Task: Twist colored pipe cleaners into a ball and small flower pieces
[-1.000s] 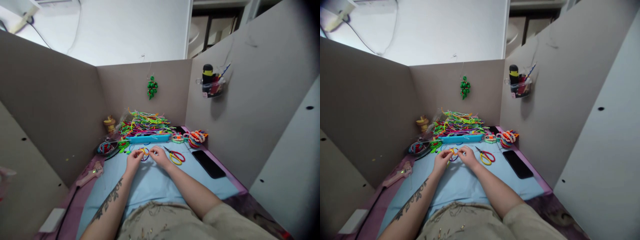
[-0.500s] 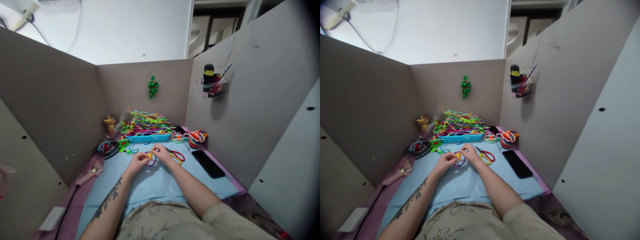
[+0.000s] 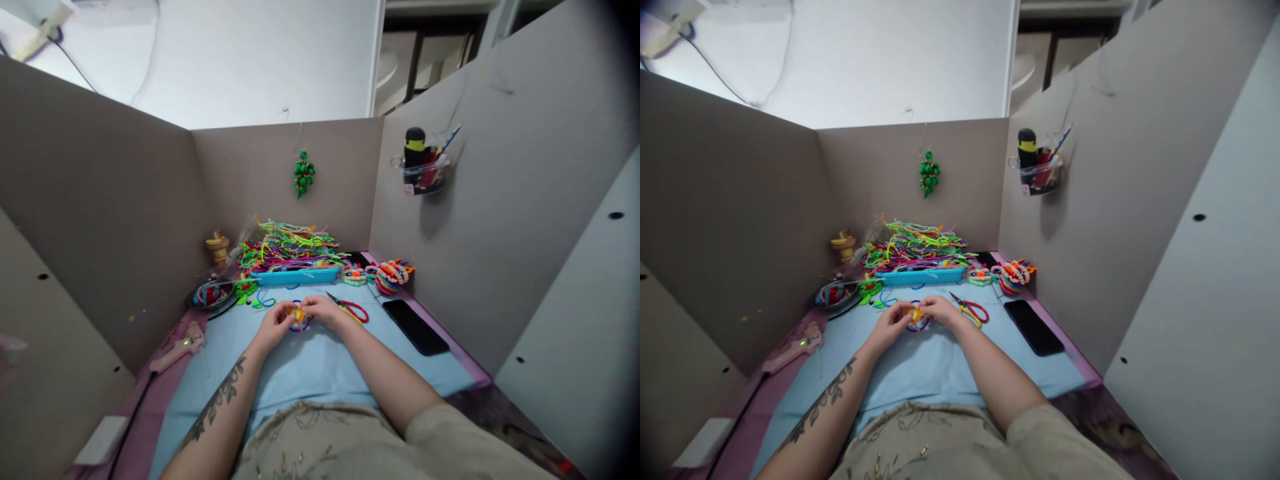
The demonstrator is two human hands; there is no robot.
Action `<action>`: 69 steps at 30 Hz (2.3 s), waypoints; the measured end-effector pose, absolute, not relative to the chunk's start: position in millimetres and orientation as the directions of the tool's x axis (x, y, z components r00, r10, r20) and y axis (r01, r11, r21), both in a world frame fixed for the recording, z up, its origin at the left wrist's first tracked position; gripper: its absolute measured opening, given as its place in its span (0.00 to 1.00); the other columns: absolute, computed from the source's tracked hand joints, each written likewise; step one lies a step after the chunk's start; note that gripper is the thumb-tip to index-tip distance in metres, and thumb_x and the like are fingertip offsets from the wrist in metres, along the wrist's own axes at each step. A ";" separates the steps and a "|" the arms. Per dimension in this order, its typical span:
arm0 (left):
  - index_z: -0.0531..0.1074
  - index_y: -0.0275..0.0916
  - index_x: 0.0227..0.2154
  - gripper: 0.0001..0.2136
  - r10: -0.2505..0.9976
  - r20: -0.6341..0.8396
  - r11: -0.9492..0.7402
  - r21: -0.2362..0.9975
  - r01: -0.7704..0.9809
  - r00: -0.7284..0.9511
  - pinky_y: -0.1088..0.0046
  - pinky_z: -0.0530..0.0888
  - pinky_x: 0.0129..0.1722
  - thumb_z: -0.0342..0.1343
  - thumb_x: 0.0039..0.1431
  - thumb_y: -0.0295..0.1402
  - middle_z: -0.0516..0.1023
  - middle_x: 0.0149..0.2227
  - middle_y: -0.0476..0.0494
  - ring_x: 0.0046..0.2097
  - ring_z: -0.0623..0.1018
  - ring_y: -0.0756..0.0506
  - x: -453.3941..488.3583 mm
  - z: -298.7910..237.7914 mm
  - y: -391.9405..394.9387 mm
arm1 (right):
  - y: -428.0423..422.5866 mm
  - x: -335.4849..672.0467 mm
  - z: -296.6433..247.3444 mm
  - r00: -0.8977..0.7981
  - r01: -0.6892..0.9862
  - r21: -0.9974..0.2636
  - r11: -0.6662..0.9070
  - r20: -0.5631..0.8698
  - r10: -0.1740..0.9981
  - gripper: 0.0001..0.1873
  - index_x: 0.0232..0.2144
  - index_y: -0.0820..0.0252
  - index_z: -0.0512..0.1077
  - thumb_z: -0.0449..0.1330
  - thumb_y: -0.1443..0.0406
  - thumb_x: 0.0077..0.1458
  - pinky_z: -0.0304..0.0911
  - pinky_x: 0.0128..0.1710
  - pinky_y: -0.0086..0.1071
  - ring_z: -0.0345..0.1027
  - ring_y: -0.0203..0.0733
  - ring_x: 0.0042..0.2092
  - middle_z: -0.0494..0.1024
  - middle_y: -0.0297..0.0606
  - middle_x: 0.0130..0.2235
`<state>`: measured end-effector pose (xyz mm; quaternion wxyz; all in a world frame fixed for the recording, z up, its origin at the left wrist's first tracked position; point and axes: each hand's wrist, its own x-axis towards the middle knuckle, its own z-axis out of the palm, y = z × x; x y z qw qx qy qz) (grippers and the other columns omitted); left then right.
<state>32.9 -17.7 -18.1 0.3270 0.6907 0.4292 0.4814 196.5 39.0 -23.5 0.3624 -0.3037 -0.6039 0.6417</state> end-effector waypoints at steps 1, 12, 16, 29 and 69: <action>0.67 0.36 0.42 0.16 0.899 0.406 -0.437 0.851 0.292 0.163 0.74 0.67 0.31 0.54 0.50 0.35 0.73 0.36 0.43 0.33 0.71 0.48 33.1 -18.7 -17.5 | 38.2 195.6 -23.7 -0.549 -0.110 -0.994 -0.017 0.046 0.835 0.10 0.22 0.63 0.69 0.62 0.62 0.37 0.54 0.25 0.26 0.61 0.32 0.22 0.69 0.31 0.20; 0.65 0.37 0.28 0.11 0.884 0.424 -0.345 0.876 0.338 -0.197 0.76 0.64 0.25 0.57 0.45 0.38 0.70 0.28 0.49 0.24 0.66 0.53 29.5 -20.4 -9.4 | 36.0 189.5 -14.4 -0.298 -0.356 -0.924 0.138 0.252 0.921 0.09 0.20 0.62 0.67 0.62 0.62 0.38 0.56 0.25 0.26 0.59 0.31 0.22 0.68 0.30 0.20; 0.62 0.38 0.29 0.16 0.952 0.294 -0.287 0.954 0.085 -0.082 0.77 0.64 0.23 0.61 0.41 0.39 0.72 0.28 0.49 0.23 0.70 0.52 34.0 -24.0 -7.4 | 31.7 185.4 -15.1 -0.338 -0.360 -0.923 0.135 0.264 0.903 0.10 0.21 0.62 0.67 0.62 0.61 0.39 0.56 0.24 0.25 0.59 0.31 0.22 0.68 0.30 0.19; 0.58 0.39 0.31 0.16 0.934 0.357 -0.356 0.926 0.125 0.022 0.82 0.59 0.20 0.60 0.43 0.36 0.68 0.23 0.55 0.21 0.67 0.55 39.2 -26.4 -12.2 | 35.4 181.3 -28.3 -0.213 -0.070 -0.957 0.281 0.289 0.933 0.10 0.25 0.62 0.70 0.59 0.60 0.41 0.58 0.23 0.26 0.61 0.32 0.22 0.70 0.31 0.22; 0.60 0.38 0.29 0.15 0.942 0.335 -0.329 0.937 0.117 -0.029 0.79 0.65 0.24 0.59 0.44 0.38 0.70 0.23 0.53 0.24 0.71 0.53 36.4 -26.3 -10.3 | 27.5 189.1 -16.3 -0.406 0.237 -0.739 0.631 0.515 0.755 0.08 0.28 0.57 0.75 0.55 0.66 0.47 0.58 0.33 0.28 0.66 0.37 0.33 0.76 0.34 0.32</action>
